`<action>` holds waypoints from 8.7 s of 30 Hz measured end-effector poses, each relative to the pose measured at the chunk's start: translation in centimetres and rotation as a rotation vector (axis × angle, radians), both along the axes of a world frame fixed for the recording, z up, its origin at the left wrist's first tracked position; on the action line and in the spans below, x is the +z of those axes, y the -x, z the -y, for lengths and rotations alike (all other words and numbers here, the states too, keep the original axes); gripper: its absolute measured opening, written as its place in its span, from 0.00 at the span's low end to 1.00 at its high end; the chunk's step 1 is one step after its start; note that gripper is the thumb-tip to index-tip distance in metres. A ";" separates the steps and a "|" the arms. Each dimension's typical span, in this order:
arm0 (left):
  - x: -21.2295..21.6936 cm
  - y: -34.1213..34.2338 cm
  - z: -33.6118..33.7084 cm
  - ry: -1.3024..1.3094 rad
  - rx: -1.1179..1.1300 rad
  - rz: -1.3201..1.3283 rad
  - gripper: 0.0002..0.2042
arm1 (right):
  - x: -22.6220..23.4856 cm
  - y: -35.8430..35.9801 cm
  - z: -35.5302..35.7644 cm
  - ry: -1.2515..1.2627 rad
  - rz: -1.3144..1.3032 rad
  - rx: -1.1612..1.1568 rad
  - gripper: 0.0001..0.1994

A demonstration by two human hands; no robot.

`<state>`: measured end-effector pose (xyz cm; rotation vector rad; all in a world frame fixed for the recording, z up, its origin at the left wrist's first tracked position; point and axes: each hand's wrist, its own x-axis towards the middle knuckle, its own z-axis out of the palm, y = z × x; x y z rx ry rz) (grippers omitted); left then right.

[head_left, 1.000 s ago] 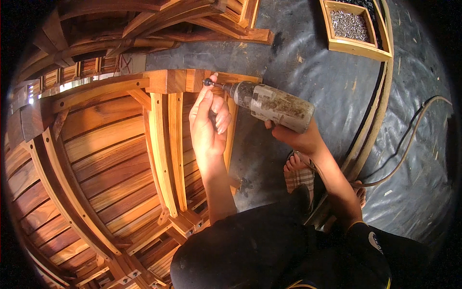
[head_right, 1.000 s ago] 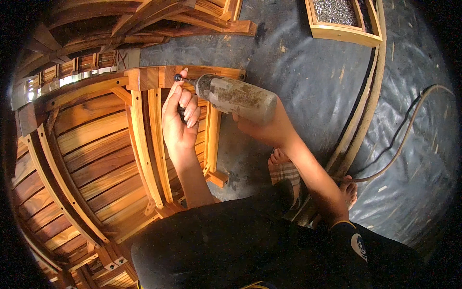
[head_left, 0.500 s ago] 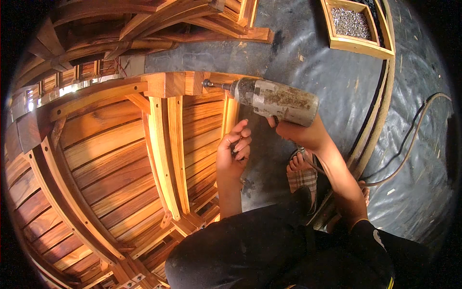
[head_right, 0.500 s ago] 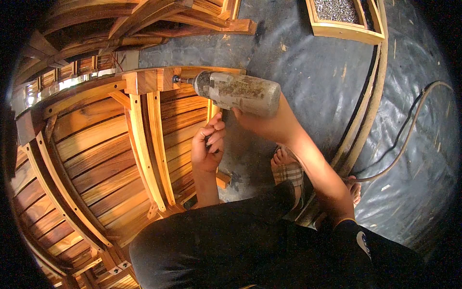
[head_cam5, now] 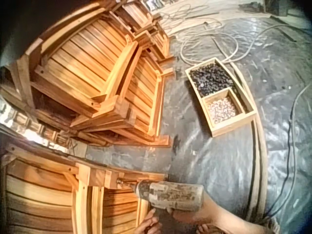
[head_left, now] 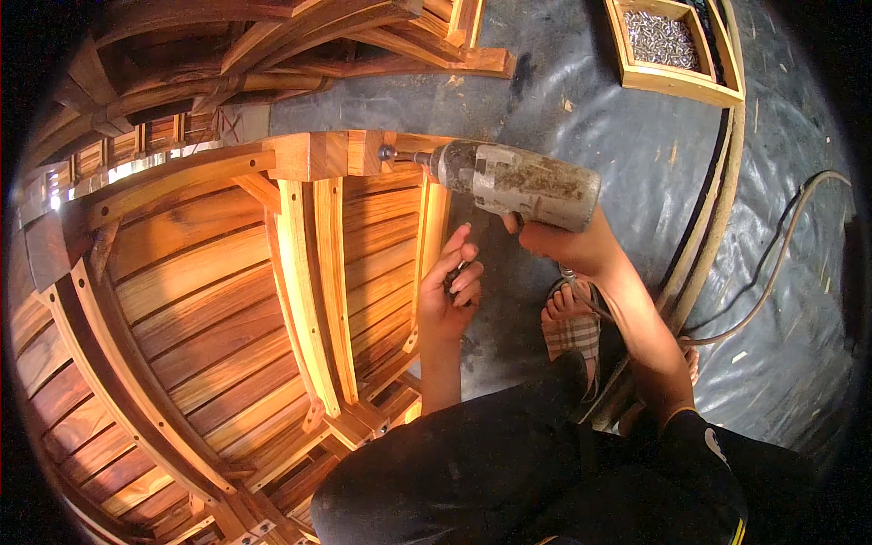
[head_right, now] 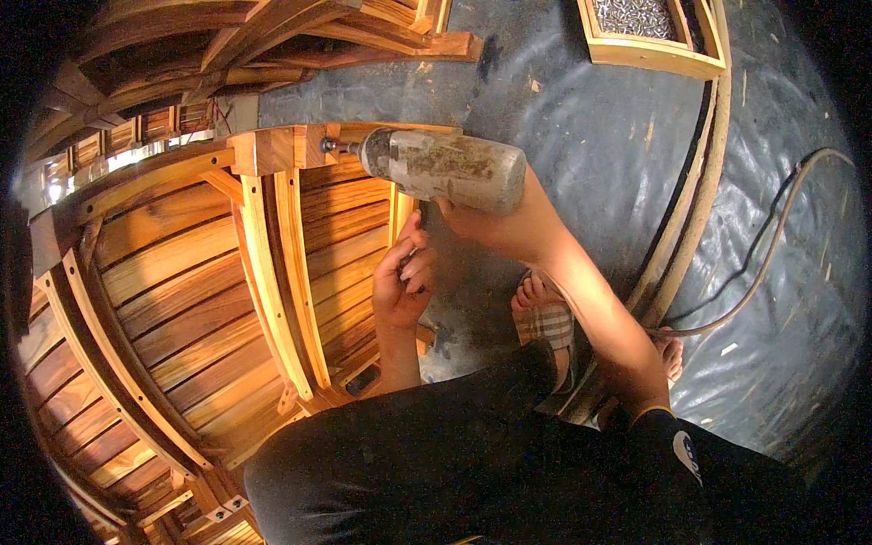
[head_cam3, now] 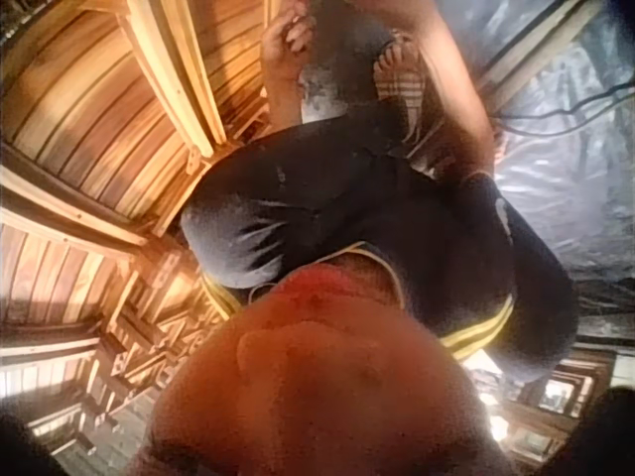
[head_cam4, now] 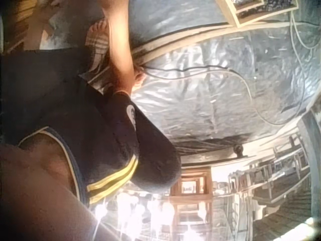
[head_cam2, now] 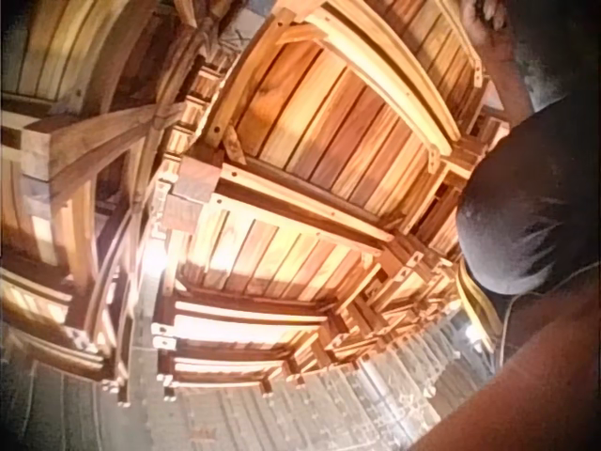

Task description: Secure bolts into wooden chair frames using a pneumatic impact driver.

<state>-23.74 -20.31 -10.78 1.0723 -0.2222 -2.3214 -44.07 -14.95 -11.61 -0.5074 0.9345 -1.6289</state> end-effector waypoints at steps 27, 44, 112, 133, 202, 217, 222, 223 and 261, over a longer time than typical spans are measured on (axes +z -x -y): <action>-1.5 -1.3 -1.9 0.146 -0.089 0.116 0.14 | 0.3 -0.6 0.1 -0.021 0.012 -0.012 0.17; -0.8 -0.7 -2.7 0.225 -0.194 0.289 0.13 | 0.3 -0.1 -0.5 -0.013 0.040 0.008 0.19; 5.0 2.0 1.5 0.153 0.136 -0.042 0.08 | 2.6 -1.3 -5.9 -0.019 0.032 0.048 0.16; 4.8 1.9 2.7 0.305 0.138 0.090 0.08 | 1.8 -1.0 -5.8 -0.023 0.093 0.085 0.18; 11.2 7.2 4.7 0.695 0.051 0.370 0.12 | 1.4 -1.7 -0.4 0.041 -0.055 -0.037 0.24; 10.9 6.5 5.5 0.617 0.065 0.294 0.12 | 2.3 -1.0 0.9 0.094 0.004 0.004 0.18; 11.3 6.5 5.4 0.624 0.041 0.272 0.09 | 2.5 -1.0 1.0 0.098 0.007 0.020 0.19; 11.1 6.5 5.5 0.622 0.040 0.270 0.09 | 2.2 -1.1 1.0 0.100 0.017 0.009 0.19; 4.0 -0.8 -1.3 0.180 0.046 0.147 0.13 | 3.5 -0.1 1.4 0.019 0.006 0.071 0.19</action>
